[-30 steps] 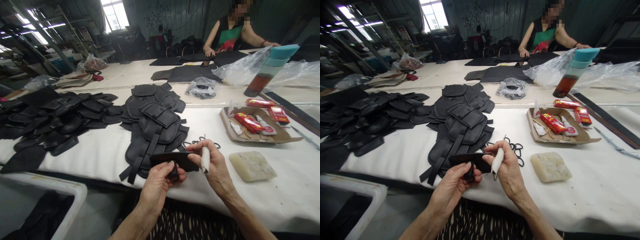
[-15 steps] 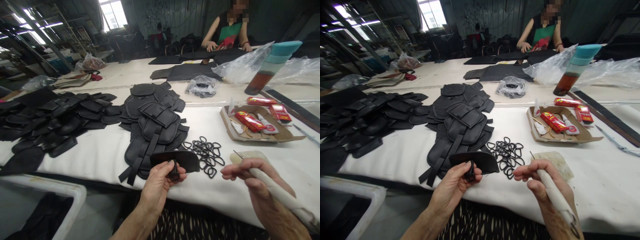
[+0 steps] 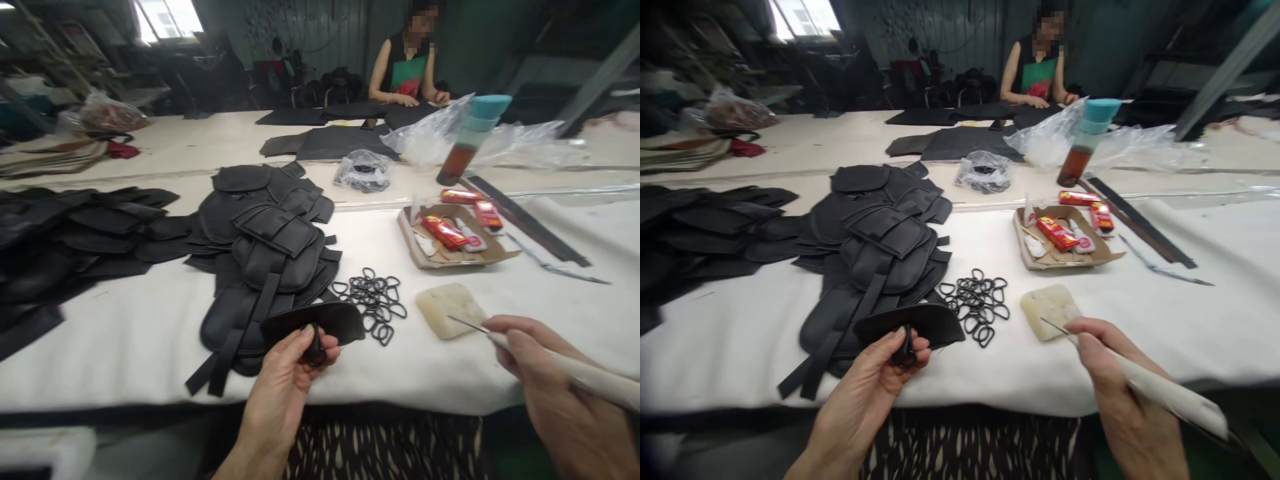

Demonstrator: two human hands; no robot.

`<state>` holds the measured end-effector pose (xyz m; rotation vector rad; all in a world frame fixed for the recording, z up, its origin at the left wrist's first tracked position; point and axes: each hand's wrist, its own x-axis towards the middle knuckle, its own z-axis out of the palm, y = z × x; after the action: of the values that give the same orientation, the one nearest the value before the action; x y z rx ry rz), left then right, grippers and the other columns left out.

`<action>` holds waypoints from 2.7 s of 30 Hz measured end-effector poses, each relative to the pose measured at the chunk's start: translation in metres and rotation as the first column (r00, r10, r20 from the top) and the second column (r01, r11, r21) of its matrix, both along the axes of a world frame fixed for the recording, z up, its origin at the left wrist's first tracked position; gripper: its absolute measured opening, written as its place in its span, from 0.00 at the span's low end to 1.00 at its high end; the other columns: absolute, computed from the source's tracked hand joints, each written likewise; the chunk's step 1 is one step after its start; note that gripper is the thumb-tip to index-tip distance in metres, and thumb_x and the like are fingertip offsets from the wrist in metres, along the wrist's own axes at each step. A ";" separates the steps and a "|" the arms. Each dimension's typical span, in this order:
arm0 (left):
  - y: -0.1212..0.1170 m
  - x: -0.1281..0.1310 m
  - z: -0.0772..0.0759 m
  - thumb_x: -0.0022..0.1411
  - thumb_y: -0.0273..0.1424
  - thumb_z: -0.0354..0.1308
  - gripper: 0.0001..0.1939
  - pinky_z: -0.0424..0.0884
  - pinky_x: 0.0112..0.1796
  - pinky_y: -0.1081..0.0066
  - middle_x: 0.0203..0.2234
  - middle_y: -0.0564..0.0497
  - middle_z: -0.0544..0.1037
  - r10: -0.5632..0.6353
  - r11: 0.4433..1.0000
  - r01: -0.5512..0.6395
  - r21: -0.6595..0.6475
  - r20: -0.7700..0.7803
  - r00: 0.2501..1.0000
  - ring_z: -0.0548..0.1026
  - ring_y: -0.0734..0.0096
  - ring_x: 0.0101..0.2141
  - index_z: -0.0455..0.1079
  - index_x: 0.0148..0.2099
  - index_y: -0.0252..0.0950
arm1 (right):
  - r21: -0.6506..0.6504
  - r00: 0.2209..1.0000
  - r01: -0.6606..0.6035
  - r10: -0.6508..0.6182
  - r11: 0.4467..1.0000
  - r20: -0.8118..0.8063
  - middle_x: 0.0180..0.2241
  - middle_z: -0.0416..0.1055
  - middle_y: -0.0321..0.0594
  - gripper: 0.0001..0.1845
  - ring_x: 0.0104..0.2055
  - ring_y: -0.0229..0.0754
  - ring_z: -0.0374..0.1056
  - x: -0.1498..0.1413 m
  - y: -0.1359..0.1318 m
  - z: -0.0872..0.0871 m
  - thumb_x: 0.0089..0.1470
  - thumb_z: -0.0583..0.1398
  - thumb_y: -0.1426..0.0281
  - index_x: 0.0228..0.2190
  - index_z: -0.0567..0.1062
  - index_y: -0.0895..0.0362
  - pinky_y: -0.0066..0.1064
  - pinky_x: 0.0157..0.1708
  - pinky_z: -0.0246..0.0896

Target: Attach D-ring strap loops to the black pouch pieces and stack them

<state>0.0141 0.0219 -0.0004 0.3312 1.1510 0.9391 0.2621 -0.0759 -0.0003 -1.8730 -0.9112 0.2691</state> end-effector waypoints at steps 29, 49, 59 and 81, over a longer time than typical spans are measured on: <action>0.014 -0.001 -0.013 0.57 0.21 0.55 0.09 0.77 0.37 0.65 0.29 0.39 0.81 -0.042 0.998 0.041 -0.038 -0.019 0.999 0.80 0.60 0.32 0.76 0.29 0.28 | -0.101 0.995 0.027 -0.017 0.995 0.099 0.15 0.54 0.28 0.17 0.18 0.35 0.52 -0.004 0.024 0.000 0.54 0.54 0.58 0.19 0.62 0.53 0.28 0.20 0.49; 0.000 -0.009 -0.016 0.50 0.28 0.66 0.07 0.71 0.40 0.69 0.29 0.43 0.81 -0.148 0.987 0.125 0.106 0.260 0.954 0.77 0.66 0.34 0.78 0.31 0.27 | 0.182 0.704 -0.396 0.425 0.900 -0.569 0.21 0.69 0.35 0.13 0.20 0.33 0.58 -0.090 0.046 0.000 0.50 0.61 0.59 0.25 0.72 0.56 0.25 0.20 0.53; 0.000 -0.012 -0.020 0.56 0.29 0.61 0.08 0.68 0.44 0.67 0.30 0.44 0.81 -0.228 0.965 0.181 0.188 0.276 0.934 0.75 0.66 0.36 0.78 0.34 0.27 | 0.082 0.757 -0.464 0.443 0.882 -0.481 0.21 0.69 0.32 0.14 0.21 0.34 0.59 -0.104 0.055 -0.005 0.53 0.59 0.56 0.26 0.70 0.54 0.26 0.22 0.55; -0.006 0.001 -0.010 0.52 0.30 0.63 0.08 0.69 0.39 0.68 0.22 0.47 0.79 -0.030 0.986 0.006 0.164 0.142 0.989 0.75 0.69 0.28 0.76 0.26 0.29 | 0.085 0.700 -0.620 0.599 0.780 -0.390 0.23 0.65 0.33 0.10 0.26 0.38 0.59 -0.087 0.062 -0.002 0.52 0.60 0.61 0.27 0.70 0.54 0.28 0.24 0.54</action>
<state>0.0152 0.0155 -0.0105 0.3992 0.9402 1.0274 0.1751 -0.0136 -0.0028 -1.4150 -1.2194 1.0577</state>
